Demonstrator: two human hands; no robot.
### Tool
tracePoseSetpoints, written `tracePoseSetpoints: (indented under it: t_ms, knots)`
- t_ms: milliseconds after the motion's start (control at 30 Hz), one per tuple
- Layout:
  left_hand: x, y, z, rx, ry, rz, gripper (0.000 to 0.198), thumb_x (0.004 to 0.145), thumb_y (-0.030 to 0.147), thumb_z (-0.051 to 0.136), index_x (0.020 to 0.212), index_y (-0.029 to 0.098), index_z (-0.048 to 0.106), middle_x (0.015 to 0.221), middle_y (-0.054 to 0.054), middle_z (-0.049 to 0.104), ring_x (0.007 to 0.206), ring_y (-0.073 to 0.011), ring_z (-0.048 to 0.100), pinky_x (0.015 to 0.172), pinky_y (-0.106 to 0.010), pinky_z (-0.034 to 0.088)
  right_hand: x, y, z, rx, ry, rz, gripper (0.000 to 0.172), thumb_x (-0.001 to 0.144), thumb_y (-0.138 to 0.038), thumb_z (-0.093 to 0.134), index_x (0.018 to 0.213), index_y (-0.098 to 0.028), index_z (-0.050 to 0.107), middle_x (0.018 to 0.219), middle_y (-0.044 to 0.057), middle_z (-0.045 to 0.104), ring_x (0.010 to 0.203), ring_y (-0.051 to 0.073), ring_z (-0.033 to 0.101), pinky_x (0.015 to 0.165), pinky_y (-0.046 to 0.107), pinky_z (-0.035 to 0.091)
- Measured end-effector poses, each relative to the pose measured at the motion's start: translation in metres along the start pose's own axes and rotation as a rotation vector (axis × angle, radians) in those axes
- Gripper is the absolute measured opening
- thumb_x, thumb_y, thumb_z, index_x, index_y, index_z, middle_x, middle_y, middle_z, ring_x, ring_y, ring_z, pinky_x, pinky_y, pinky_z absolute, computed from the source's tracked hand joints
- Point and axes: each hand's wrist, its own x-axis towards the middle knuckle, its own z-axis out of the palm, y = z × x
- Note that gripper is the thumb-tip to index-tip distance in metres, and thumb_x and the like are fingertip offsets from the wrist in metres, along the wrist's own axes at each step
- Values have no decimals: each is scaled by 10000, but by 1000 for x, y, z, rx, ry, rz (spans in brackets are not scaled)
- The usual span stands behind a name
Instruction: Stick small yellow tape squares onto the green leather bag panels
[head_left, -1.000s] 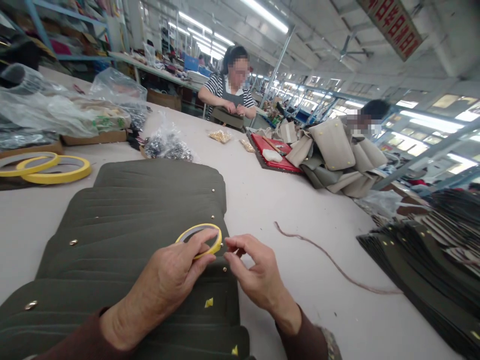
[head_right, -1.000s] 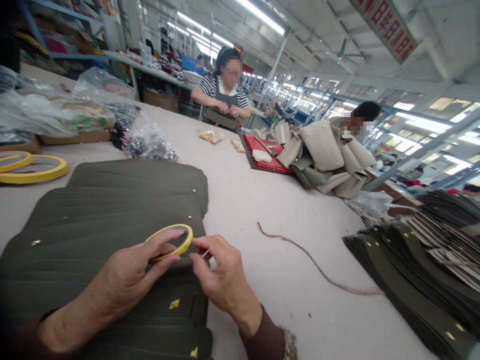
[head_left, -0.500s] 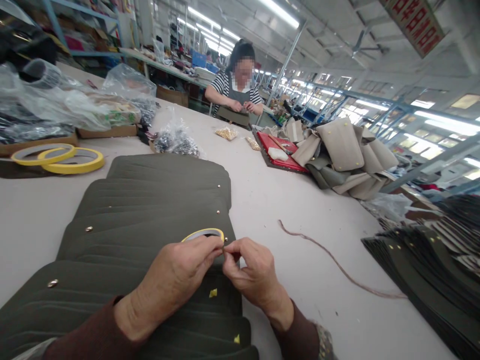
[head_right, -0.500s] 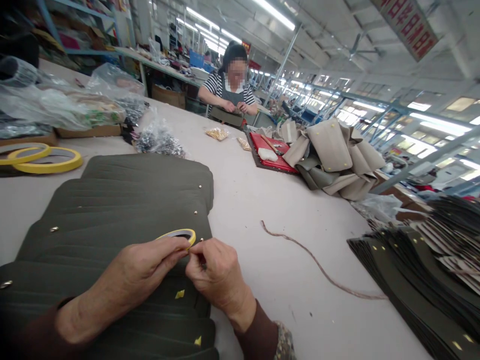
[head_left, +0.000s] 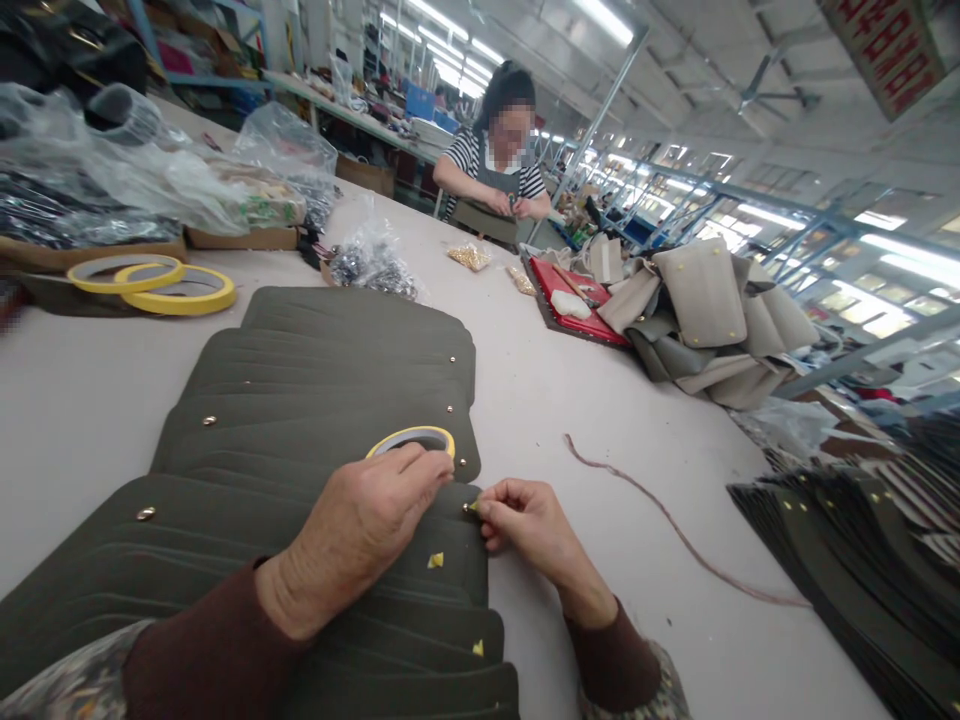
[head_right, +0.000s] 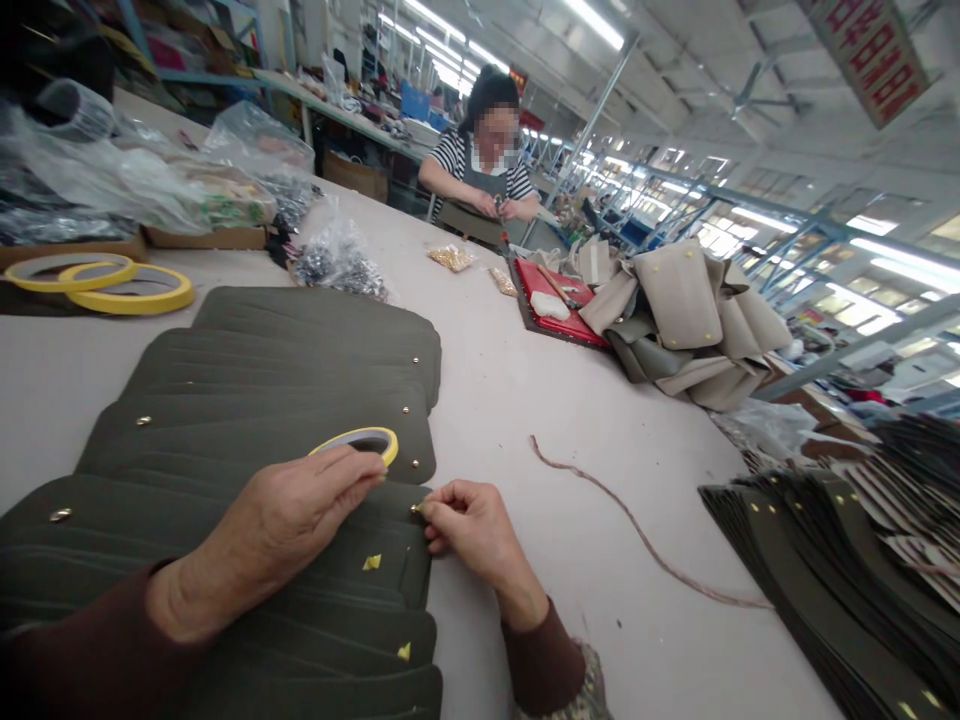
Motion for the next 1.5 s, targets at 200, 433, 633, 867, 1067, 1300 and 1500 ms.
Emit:
tracePoseSetpoints:
  t_ms: [200,433,633,867,1067,1300,1500]
  knots:
    - [1,-9,5,-33,17,-32,191,968,177,425,1003,193,612,931,-37,707,845,-161,679,763,-271,531,-4,1,9,-254,44,-117,143,792,-265,613,747,-144,676,562,-31,602,431,76,531,427,173,430]
    - [1,-14,5,-70,62,-37,169,956,172,444,996,191,607,928,-24,706,827,-157,686,743,-264,543,-4,-3,17,-607,119,-411,131,794,-109,575,724,-174,665,638,-2,673,579,124,606,576,218,427]
    - [-1,-18,4,-76,88,-56,170,965,205,446,1009,193,611,965,-19,719,855,-151,691,770,-257,544,-12,7,7,-480,162,-316,115,891,-251,574,969,-184,625,517,-61,586,448,123,552,507,223,424]
    - [1,-23,4,-88,85,-53,181,957,181,459,1044,197,617,1012,-20,727,904,-150,693,821,-262,540,-20,18,16,-682,268,-600,149,897,-215,587,840,-194,723,789,50,726,724,174,666,690,261,465]
    - [2,-24,2,-145,71,-51,208,961,200,464,1082,200,633,1051,-28,733,952,-155,698,852,-255,541,-10,10,26,-777,282,-521,130,850,-163,623,784,-198,729,724,26,696,655,149,638,648,240,436]
    - [5,-20,-6,-180,1,-20,368,955,251,491,1318,199,528,1144,-34,732,960,-132,711,855,-203,546,-7,-5,8,-686,30,-400,144,815,-185,649,695,-193,729,636,-6,689,569,126,604,543,222,405]
    - [3,-18,5,-151,-4,41,338,976,264,437,1301,178,477,922,-9,757,779,-125,725,690,-193,558,-9,-20,11,-386,221,-829,205,847,-141,619,1029,-183,704,867,39,714,715,140,633,697,257,514]
